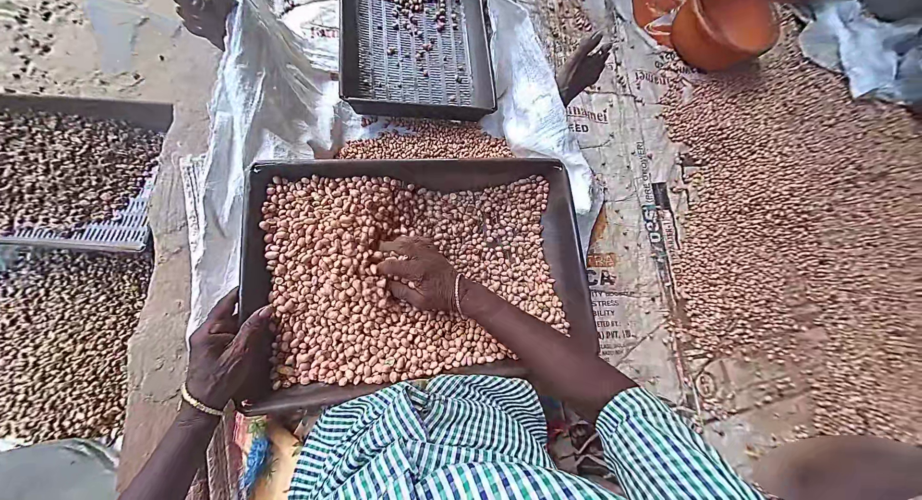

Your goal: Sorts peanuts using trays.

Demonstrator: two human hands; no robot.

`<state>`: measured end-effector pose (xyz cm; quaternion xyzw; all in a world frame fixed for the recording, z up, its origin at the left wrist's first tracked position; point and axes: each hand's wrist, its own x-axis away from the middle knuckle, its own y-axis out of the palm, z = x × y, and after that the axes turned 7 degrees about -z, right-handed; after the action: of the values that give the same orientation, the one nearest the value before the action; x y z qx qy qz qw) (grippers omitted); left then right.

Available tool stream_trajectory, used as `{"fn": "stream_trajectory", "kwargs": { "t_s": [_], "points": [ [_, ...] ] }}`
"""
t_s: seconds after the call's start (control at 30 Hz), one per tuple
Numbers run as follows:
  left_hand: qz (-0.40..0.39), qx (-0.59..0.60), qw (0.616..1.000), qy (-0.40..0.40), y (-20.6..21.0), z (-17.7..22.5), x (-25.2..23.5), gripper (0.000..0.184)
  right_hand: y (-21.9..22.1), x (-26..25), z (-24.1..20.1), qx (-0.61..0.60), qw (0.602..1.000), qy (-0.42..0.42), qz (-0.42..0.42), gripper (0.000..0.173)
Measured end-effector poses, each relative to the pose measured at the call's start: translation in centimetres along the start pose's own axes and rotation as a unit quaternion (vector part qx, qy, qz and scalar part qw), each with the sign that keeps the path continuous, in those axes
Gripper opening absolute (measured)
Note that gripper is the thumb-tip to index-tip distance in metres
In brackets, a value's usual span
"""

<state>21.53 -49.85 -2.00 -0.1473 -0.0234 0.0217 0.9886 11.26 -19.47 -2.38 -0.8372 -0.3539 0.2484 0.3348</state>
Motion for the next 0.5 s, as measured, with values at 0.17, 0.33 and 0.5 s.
{"fn": "stream_trajectory", "kwargs": {
  "t_s": [0.17,0.33,0.5],
  "points": [
    [-0.011,-0.011,1.0,-0.018,0.0,0.3,-0.4,0.045,-5.9,8.7,2.2,0.178,0.979,0.05,-0.085,0.029],
    [-0.019,-0.019,0.999,-0.023,0.0,0.3,-0.4,0.045,-8.3,13.5,-1.3,0.084,0.993,-0.051,-0.059,0.026],
    [-0.031,-0.06,0.995,-0.068,0.2,0.6,-0.6,0.043,-0.9,7.9,-3.4,-0.124,0.957,-0.166,-0.205,0.017]
  ]
}}
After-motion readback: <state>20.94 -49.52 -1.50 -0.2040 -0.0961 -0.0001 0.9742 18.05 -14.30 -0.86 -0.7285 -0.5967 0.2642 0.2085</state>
